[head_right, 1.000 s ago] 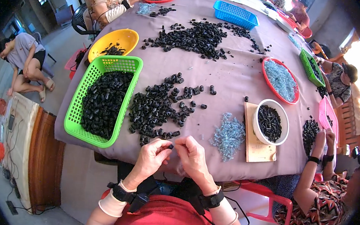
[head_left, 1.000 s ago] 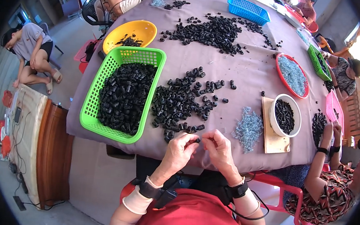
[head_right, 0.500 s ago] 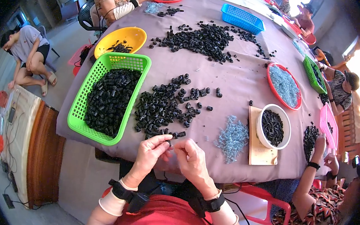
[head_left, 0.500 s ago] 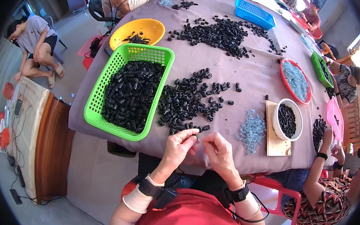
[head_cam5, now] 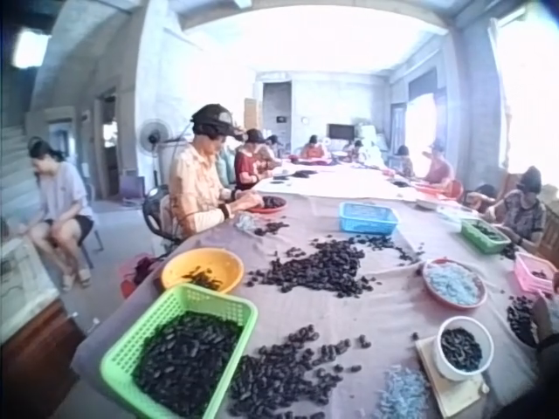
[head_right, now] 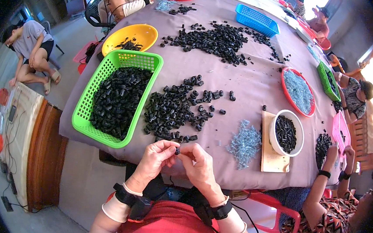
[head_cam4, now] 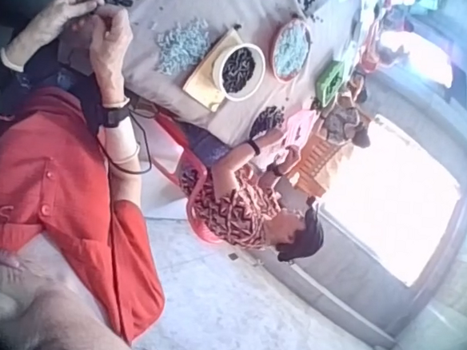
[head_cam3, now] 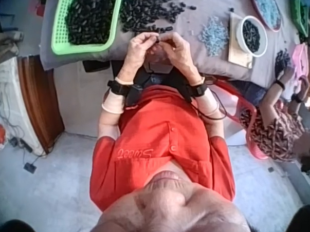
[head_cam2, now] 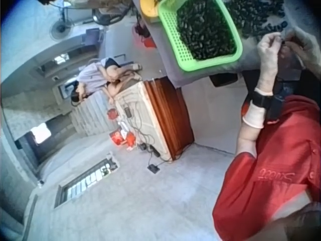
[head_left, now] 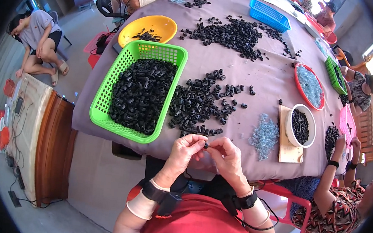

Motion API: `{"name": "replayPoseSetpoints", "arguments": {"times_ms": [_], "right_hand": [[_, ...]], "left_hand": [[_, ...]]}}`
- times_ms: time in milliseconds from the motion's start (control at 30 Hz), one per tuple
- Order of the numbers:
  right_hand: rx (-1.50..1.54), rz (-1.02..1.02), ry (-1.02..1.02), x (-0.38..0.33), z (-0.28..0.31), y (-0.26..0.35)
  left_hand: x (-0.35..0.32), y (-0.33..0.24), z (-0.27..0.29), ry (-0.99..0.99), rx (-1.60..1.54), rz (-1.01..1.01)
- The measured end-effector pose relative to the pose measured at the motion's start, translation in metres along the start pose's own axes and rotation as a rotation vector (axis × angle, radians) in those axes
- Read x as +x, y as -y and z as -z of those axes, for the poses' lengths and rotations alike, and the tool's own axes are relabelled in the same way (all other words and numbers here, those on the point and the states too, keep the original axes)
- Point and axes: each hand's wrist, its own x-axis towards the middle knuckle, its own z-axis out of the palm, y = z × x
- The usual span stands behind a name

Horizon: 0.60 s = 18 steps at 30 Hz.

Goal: Assembling small metal components into black plastic shoe parts at a communal manufacturing table.

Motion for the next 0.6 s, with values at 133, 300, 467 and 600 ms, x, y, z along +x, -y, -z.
{"name": "replayPoseSetpoints", "arguments": {"times_ms": [133, 300, 467, 600], "right_hand": [[-0.067, 0.026, 0.049, 0.003, -0.004, 0.0], [-0.162, 0.193, 0.065, 0.008, -0.011, 0.002], [-0.124, 0.134, 0.103, 0.01, -0.014, 0.005], [-0.155, 0.152, 0.129, 0.01, -0.016, 0.003]], "left_hand": [[-0.001, 0.003, 0.008, 0.009, -0.107, 0.012], [-0.004, 0.001, 0.015, -0.001, -0.08, -0.011], [-0.007, -0.001, 0.02, 0.005, -0.034, -0.018], [-0.011, -0.006, 0.02, 0.005, -0.03, -0.003]]}}
